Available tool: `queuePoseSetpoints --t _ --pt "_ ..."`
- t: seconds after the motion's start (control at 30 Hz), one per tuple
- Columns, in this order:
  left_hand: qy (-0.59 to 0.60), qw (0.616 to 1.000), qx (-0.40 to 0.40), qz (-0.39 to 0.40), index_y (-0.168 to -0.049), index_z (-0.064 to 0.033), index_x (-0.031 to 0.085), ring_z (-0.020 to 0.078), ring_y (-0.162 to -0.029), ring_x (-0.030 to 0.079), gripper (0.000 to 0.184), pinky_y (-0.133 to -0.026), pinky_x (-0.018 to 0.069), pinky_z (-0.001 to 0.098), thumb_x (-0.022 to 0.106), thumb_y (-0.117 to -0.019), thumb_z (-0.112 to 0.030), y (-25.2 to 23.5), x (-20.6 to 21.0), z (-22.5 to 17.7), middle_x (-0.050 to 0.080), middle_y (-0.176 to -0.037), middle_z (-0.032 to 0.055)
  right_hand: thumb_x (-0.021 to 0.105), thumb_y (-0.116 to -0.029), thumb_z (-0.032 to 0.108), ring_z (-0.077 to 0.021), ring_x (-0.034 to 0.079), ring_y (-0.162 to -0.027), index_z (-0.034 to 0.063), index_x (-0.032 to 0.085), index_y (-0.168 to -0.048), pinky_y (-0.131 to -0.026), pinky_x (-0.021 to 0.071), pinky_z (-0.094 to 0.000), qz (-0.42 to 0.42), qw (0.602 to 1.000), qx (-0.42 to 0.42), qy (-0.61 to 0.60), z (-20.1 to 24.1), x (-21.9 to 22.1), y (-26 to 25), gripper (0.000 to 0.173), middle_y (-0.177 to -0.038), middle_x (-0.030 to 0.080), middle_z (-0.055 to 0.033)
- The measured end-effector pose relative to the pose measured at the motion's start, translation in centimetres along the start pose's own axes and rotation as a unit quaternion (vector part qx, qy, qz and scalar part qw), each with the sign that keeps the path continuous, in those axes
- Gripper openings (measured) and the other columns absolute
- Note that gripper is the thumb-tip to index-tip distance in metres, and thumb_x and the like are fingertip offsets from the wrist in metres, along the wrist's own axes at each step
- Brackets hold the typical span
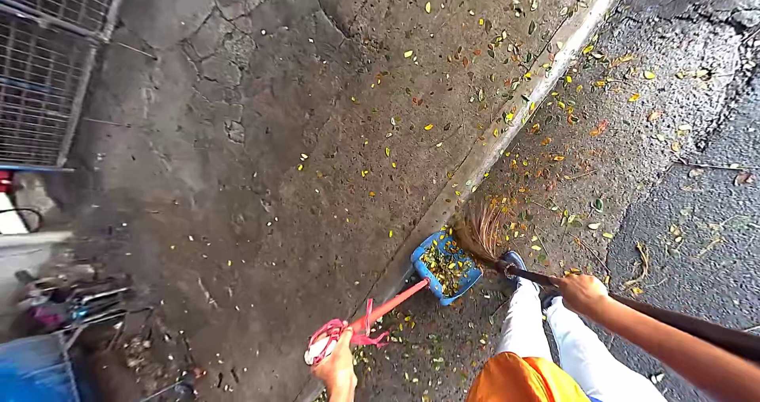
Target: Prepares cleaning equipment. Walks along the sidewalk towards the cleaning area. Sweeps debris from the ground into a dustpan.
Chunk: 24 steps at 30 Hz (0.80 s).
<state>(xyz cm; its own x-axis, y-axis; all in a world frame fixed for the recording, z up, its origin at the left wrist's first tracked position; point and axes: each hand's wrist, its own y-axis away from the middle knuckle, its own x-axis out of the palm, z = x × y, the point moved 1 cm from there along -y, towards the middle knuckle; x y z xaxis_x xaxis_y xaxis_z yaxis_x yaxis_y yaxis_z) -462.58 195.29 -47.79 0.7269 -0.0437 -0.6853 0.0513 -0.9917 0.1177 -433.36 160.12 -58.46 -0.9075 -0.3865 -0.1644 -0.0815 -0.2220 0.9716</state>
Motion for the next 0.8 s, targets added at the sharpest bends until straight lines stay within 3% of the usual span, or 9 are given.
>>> queuePoseSetpoints --t 0.17,0.23,0.3,0.37,0.47,0.53,0.67,0.73,0.8 --pt "0.004 1.0 0.012 0.011 -0.132 0.0143 0.044 0.0097 -0.096 0.063 0.055 -0.083 0.0575 0.0277 0.07 -0.0829 0.011 -3.5 -6.0 1.8 0.062 -0.11 0.016 0.056 -0.1052 0.03 -0.0449 0.069 -0.102 0.0387 0.061 -0.142 -0.083 0.0506 -0.0687 -0.133 0.99 0.023 -0.03 -9.5 -7.4 9.5 0.038 -0.109 0.074 -0.0192" --pt "0.011 1.0 0.016 0.004 -0.129 0.0126 0.045 0.0079 -0.09 0.065 0.053 -0.078 0.0587 0.0264 0.069 -0.0816 0.011 -4.3 -7.3 2.3 0.064 -0.104 0.0119 0.058 -0.1047 0.027 -0.0475 0.069 -0.093 0.0387 0.061 -0.143 -0.077 0.0505 -0.0693 -0.228 0.972 0.041 -0.041 -11.6 -8.6 11.1 0.041 -0.101 0.074 -0.0224" --pt "0.014 1.0 0.007 -0.004 -0.131 0.0111 0.045 0.0099 -0.092 0.065 0.055 -0.079 0.0586 0.0278 0.069 -0.0814 0.011 -4.1 -7.5 2.2 0.062 -0.107 0.0133 0.059 -0.1027 0.02 -0.0524 0.068 -0.092 0.0327 0.058 -0.147 -0.072 0.0501 -0.0712 -0.283 0.954 0.084 -0.047 -10.5 -7.9 8.9 0.046 -0.103 0.072 -0.0283" --pt "0.005 1.0 -0.006 -0.015 -0.131 0.0118 0.048 0.0116 -0.095 0.063 0.055 -0.082 0.0574 0.0284 0.07 -0.0804 0.012 -3.0 -6.0 1.2 0.062 -0.111 0.0164 0.06 -0.0999 0.017 -0.0553 0.066 -0.099 0.0233 0.054 -0.149 -0.075 0.0509 -0.0713 -0.245 0.962 0.118 -0.035 -7.3 -5.7 4.6 0.05 -0.114 0.067 -0.0325" --pt "-0.035 0.999 -0.011 -0.001 -0.131 0.0152 0.05 0.0191 -0.105 0.062 0.058 -0.093 0.0528 0.0318 0.074 -0.0786 0.012 -1.9 -3.3 1.1 0.062 -0.119 0.0243 0.057 -0.0996 0.014 -0.0545 0.059 -0.12 0.0063 0.052 -0.146 -0.092 0.0483 -0.0709 -0.047 0.996 0.076 0.023 -0.3 0.7 0.0 0.047 -0.132 0.06 -0.0336" --pt "-0.049 0.999 -0.019 0.005 -0.135 0.0164 0.047 0.0269 -0.116 0.061 0.065 -0.101 0.05 0.0377 0.077 -0.0776 0.011 -1.7 -2.4 1.8 0.06 -0.127 0.0295 0.055 -0.1005 0.016 -0.0531 0.057 -0.125 0.007 0.055 -0.144 -0.095 0.0461 -0.072 0.034 0.998 0.02 0.054 3.0 4.1 -0.8 0.044 -0.137 0.058 -0.0319" --pt "-0.041 0.999 -0.027 -0.014 -0.134 0.0147 0.047 0.0242 -0.113 0.06 0.067 -0.1 0.0494 0.0355 0.079 -0.0753 0.012 -2.5 -3.2 2.5 0.06 -0.126 0.0276 0.052 -0.1037 0.028 -0.052 0.063 -0.117 0.0367 0.051 -0.151 -0.091 0.0468 -0.0746 -0.017 1.0 -0.007 0.018 -0.1 3.3 2.5 0.048 -0.129 0.066 -0.0256" --pt "-0.026 0.999 -0.035 -0.025 -0.137 0.015 0.045 0.0251 -0.116 0.059 0.069 -0.102 0.0482 0.0357 0.078 -0.0763 0.012 -3.1 -3.7 3.4 0.058 -0.13 0.0288 0.051 -0.1056 0.033 -0.0528 0.066 -0.109 0.0411 0.051 -0.15 -0.086 0.048 -0.0753 -0.093 0.996 0.013 -0.007 -4.3 0.6 6.2 0.045 -0.121 0.07 -0.0254" --pt "-0.019 0.999 -0.027 -0.032 -0.133 0.0148 0.048 0.0223 -0.111 0.061 0.065 -0.098 0.0506 0.034 0.077 -0.0745 0.014 -3.4 -4.2 4.0 0.061 -0.124 0.0267 0.053 -0.1062 0.027 -0.0533 0.067 -0.103 0.0375 0.053 -0.15 -0.082 0.0487 -0.074 -0.171 0.984 0.037 -0.03 -7.0 -1.5 9.0 0.045 -0.113 0.071 -0.0273"
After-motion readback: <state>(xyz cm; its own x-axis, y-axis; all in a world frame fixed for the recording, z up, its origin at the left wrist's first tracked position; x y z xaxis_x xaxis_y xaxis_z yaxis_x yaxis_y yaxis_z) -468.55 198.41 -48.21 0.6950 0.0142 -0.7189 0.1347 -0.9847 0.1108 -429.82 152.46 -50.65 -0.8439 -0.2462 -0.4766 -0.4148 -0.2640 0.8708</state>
